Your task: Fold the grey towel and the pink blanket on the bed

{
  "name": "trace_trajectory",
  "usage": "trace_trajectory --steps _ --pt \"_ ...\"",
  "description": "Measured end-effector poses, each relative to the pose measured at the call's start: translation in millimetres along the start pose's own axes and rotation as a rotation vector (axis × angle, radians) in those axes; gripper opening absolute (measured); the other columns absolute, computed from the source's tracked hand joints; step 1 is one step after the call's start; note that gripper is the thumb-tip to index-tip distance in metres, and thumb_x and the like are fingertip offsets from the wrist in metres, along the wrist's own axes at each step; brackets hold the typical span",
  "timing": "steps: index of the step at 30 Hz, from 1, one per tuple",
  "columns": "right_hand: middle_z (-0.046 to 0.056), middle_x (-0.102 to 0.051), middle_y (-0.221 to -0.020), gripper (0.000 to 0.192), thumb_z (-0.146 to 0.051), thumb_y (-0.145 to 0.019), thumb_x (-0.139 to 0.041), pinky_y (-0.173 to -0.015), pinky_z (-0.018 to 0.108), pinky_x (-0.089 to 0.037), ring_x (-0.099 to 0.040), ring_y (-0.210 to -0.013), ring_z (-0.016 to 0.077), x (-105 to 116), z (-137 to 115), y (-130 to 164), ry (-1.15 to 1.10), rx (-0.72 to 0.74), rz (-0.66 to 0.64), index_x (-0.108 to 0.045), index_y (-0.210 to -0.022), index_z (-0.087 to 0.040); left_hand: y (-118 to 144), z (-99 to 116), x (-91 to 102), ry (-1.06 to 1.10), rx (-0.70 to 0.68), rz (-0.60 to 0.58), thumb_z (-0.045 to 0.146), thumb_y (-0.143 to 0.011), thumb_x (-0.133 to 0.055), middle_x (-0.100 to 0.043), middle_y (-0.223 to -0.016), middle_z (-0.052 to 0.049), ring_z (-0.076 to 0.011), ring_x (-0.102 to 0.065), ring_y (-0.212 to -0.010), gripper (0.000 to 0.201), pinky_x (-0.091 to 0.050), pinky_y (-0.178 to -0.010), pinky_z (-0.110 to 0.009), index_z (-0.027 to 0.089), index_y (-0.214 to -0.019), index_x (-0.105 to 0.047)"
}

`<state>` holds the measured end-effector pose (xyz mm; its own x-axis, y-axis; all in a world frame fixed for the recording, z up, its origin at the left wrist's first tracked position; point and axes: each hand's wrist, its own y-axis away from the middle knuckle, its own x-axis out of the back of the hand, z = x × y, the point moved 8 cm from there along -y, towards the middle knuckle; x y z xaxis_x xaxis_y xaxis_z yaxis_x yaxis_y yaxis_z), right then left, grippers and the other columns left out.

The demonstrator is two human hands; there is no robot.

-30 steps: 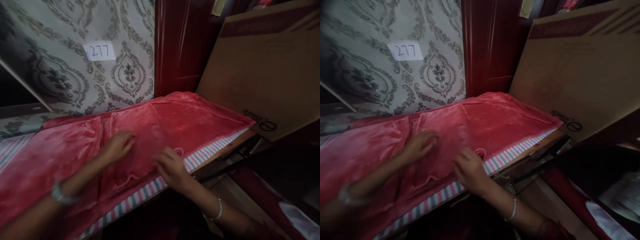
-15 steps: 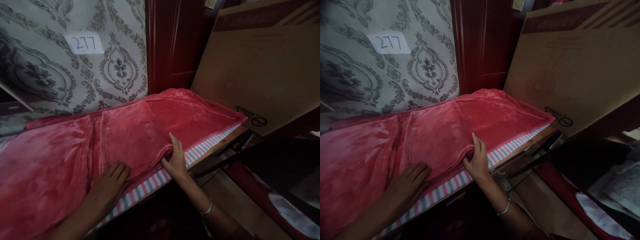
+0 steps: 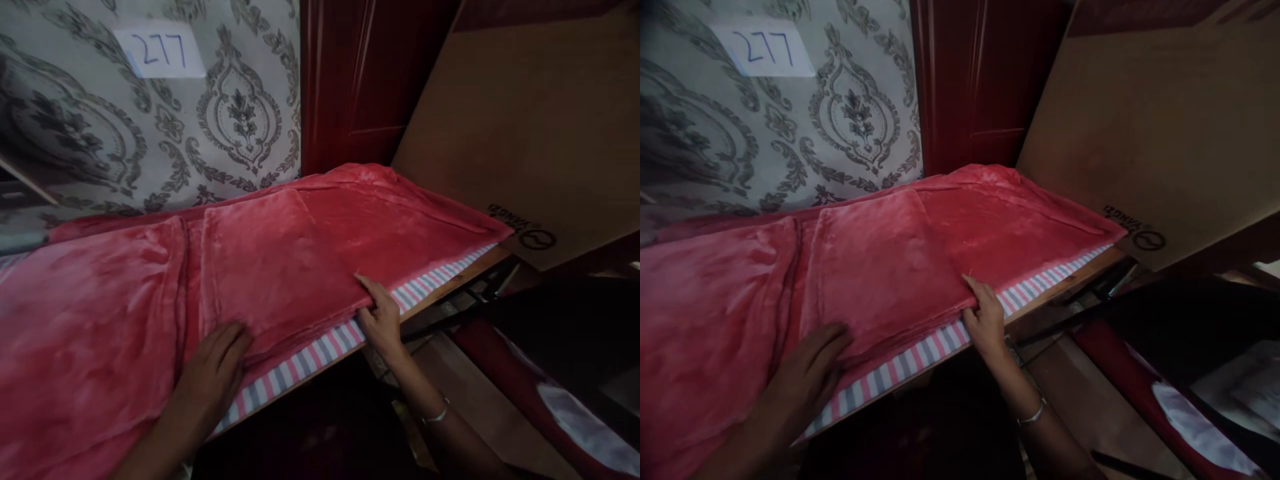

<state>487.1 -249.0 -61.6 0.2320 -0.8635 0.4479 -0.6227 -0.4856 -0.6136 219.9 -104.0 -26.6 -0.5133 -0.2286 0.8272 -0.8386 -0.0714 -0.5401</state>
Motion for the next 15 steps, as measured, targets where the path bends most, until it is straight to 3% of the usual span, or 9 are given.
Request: trace_trajectory --steps 7,11,15 --pt "0.006 -0.063 -0.126 0.065 -0.009 -0.076 -0.045 -0.099 0.044 -0.051 -0.060 -0.116 0.0238 4 -11 1 -0.012 0.032 -0.056 -0.060 -0.136 -0.029 11 -5 1.2 -0.122 0.159 -0.174 0.005 -0.089 -0.042 -0.066 -0.122 -0.017 -0.0307 -0.061 -0.114 0.038 -0.050 -0.095 -0.048 0.013 -0.120 -0.064" --pt "0.005 -0.055 -0.141 0.064 -0.007 -0.079 -0.044 -0.106 0.051 -0.045 -0.054 -0.125 0.0250 2 -22 0 -0.013 0.146 -0.119 -0.060 -0.135 -0.033 11 -5 14.9 -0.092 0.129 -0.273 0.005 -0.091 -0.037 -0.067 -0.125 -0.016 -0.0282 -0.062 -0.118 0.041 -0.048 -0.101 -0.047 0.012 -0.122 -0.062" --pt "0.003 -0.061 -0.138 0.060 -0.005 -0.083 -0.042 -0.106 0.050 -0.046 -0.057 -0.125 0.0230 -1 -23 2 -0.036 0.223 -0.208 -0.063 -0.131 -0.033 7 -10 39.2 -0.081 0.126 -0.247 0.005 -0.092 -0.035 -0.066 -0.130 -0.012 -0.0253 -0.056 -0.129 0.046 -0.029 -0.118 -0.055 0.017 -0.131 -0.057"
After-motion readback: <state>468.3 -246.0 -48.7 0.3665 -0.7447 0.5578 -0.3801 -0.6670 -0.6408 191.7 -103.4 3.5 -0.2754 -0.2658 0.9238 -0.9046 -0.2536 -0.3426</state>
